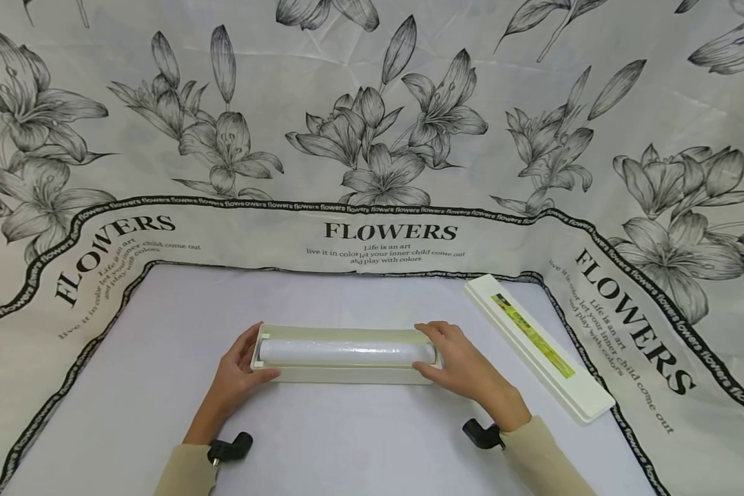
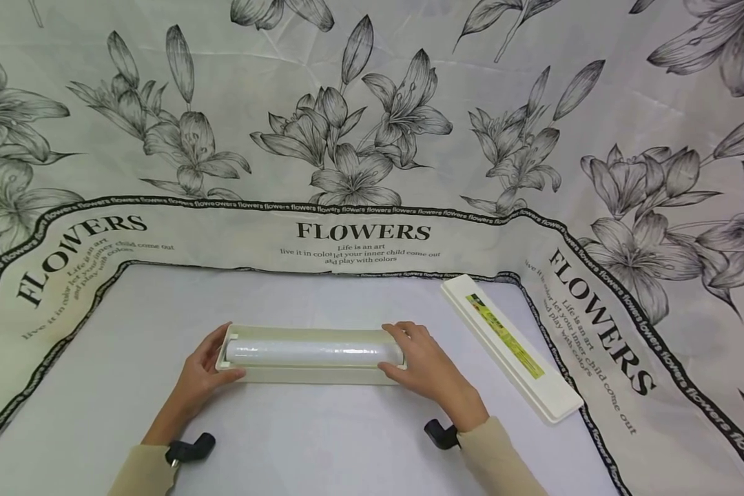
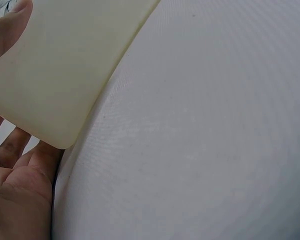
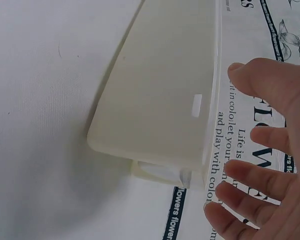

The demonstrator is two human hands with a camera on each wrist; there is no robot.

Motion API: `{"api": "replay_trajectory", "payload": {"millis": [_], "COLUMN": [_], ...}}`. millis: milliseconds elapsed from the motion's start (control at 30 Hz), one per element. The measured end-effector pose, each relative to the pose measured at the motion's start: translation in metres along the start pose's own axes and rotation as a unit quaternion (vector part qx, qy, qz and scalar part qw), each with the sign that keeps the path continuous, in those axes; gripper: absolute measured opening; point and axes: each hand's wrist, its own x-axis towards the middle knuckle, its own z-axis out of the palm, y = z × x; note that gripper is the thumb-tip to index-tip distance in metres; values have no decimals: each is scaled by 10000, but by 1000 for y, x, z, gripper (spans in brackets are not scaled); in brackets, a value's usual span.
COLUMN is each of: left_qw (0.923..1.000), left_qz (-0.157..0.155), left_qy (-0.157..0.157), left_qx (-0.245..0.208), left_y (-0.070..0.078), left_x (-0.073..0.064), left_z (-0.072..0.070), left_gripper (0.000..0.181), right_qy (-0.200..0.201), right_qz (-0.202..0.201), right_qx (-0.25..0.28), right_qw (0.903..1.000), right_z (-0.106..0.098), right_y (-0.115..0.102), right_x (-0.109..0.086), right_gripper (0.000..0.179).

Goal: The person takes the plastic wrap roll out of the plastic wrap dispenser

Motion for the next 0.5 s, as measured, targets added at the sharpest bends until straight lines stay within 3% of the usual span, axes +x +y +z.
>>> {"api": "replay_trajectory", "payload": {"millis": [500], "left_qw": [10000], "left_qz": [2], "left_qy": [-16], "left_qx": [-30], "left_y": [-1], "left_x": [1], "left_z": [1], "left_gripper": [101], "right_qy": [-817], "right_qz": [-124], "right_qx": [-173], "right_qw": [9964], "right_z": [-2], "right_y": [-11], "right_x": [18], "right_gripper": [51]}}
